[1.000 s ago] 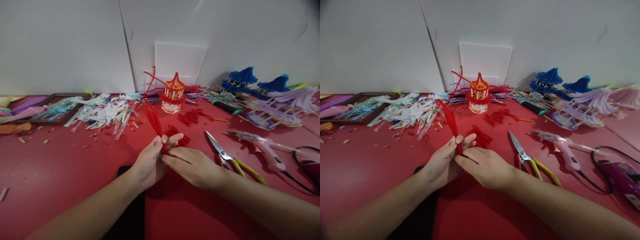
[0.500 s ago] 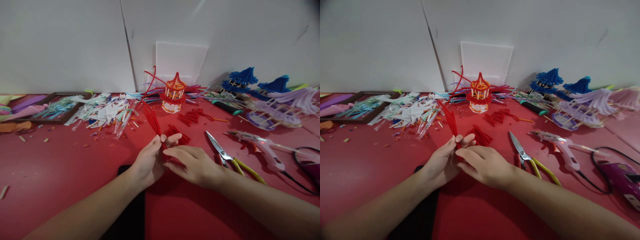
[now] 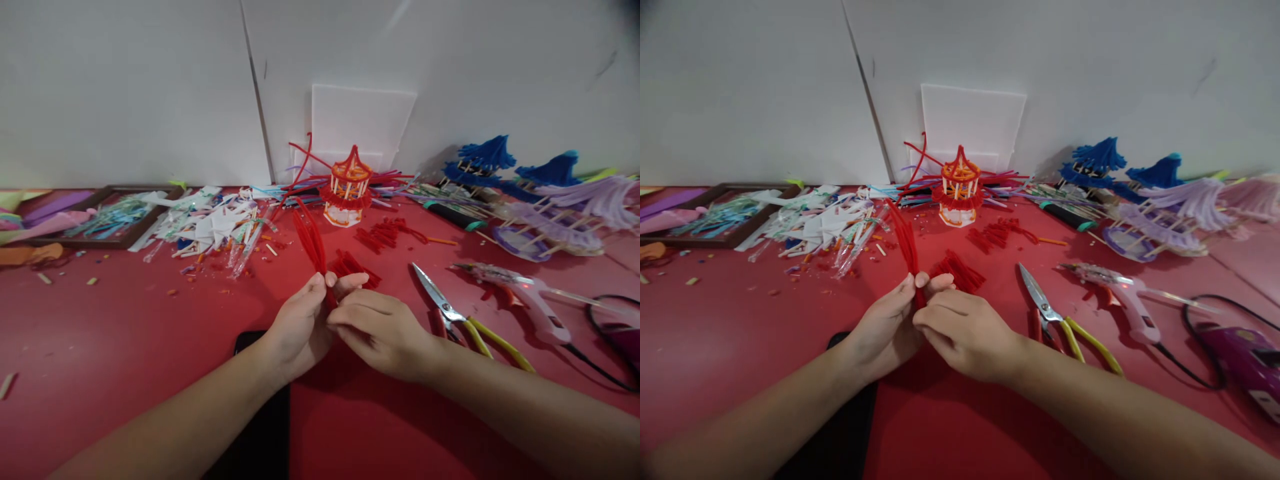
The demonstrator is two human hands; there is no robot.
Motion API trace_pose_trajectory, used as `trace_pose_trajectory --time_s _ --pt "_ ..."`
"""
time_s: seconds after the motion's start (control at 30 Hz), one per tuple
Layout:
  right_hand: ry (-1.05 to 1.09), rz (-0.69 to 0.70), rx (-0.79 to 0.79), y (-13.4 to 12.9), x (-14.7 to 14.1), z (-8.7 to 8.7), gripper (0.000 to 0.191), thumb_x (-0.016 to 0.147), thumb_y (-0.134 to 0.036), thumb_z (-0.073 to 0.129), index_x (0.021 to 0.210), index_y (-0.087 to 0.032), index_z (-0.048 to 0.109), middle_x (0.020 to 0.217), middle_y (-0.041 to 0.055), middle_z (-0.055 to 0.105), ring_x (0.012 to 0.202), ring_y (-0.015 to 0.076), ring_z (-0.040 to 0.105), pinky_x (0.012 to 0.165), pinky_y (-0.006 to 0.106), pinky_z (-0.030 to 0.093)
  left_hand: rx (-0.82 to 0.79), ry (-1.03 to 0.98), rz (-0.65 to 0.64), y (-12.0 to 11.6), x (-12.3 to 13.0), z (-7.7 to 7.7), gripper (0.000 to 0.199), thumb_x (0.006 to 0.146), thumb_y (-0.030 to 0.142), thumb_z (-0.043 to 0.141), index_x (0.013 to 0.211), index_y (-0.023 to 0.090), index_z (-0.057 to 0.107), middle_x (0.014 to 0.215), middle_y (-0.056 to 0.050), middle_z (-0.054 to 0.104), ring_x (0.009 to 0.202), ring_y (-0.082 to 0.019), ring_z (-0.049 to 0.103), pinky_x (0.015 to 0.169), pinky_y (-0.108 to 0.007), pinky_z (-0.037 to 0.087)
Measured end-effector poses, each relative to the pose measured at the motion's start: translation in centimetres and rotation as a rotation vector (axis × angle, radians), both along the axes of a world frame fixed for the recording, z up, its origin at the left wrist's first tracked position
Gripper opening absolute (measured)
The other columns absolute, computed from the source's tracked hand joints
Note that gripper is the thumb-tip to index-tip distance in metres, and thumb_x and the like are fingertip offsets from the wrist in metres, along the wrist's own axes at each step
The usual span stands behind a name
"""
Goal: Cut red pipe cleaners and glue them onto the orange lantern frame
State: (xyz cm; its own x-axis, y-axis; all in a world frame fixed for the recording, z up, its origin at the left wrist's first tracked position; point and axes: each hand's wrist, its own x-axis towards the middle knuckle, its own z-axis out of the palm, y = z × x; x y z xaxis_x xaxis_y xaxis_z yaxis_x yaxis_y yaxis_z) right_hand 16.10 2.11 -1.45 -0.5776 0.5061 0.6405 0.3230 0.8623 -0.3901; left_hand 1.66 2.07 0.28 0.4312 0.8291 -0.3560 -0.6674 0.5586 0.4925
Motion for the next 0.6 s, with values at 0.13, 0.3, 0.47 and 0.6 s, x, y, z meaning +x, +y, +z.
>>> trace_pose_trajectory --time_s 0.13,0.3,0.47,0.6 --pt "0.015 -0.057 -0.082 -0.19 -0.04 0.0 0.012 0.086 -0.01 0.05 0.086 -0.019 0.058 0.078 0.0029 0.062 0.073 0.0129 0.056 0.069 0.023 0.049 0.022 -0.004 -0.01 0.03 -0.08 -0.06 0.028 0.096 0.024 0.038 0.074 0.017 0.054 0.096 -0.005 0.07 0.075 -0.013 0.065 0.064 -0.023 0.047" --pt "-0.008 -0.024 -0.092 0.17 0.08 0.06 0.009 0.085 -0.014 0.052 0.092 -0.019 0.055 0.082 0.0036 0.063 0.079 0.0151 0.057 0.074 0.027 0.05 0.002 0.0 -0.015 0.04 -0.3 -0.28 0.023 0.095 0.025 0.042 0.076 0.018 0.054 0.09 -0.003 0.068 0.068 -0.012 0.062 0.06 -0.022 0.046" --pt "-0.095 0.017 0.043 0.62 0.42 -0.22 0.01 0.09 -0.017 0.049 0.098 -0.017 0.056 0.081 0.0046 0.064 0.079 0.0154 0.058 0.075 0.028 0.051 0.011 0.019 -0.021 0.0 -0.37 -0.34 0.023 0.094 0.026 0.042 0.076 0.018 0.054 0.09 -0.002 0.067 0.07 -0.013 0.062 0.06 -0.023 0.046" --pt "-0.137 -0.022 0.131 0.46 0.42 -0.3 0.013 0.092 -0.015 0.044 0.096 -0.016 0.056 0.078 0.0051 0.066 0.076 0.0157 0.06 0.074 0.029 0.053 0.035 -0.021 -0.041 -0.1 -0.27 -0.29 0.021 0.093 0.027 0.047 0.075 0.018 0.055 0.095 -0.004 0.068 0.082 -0.015 0.064 0.073 -0.027 0.049"
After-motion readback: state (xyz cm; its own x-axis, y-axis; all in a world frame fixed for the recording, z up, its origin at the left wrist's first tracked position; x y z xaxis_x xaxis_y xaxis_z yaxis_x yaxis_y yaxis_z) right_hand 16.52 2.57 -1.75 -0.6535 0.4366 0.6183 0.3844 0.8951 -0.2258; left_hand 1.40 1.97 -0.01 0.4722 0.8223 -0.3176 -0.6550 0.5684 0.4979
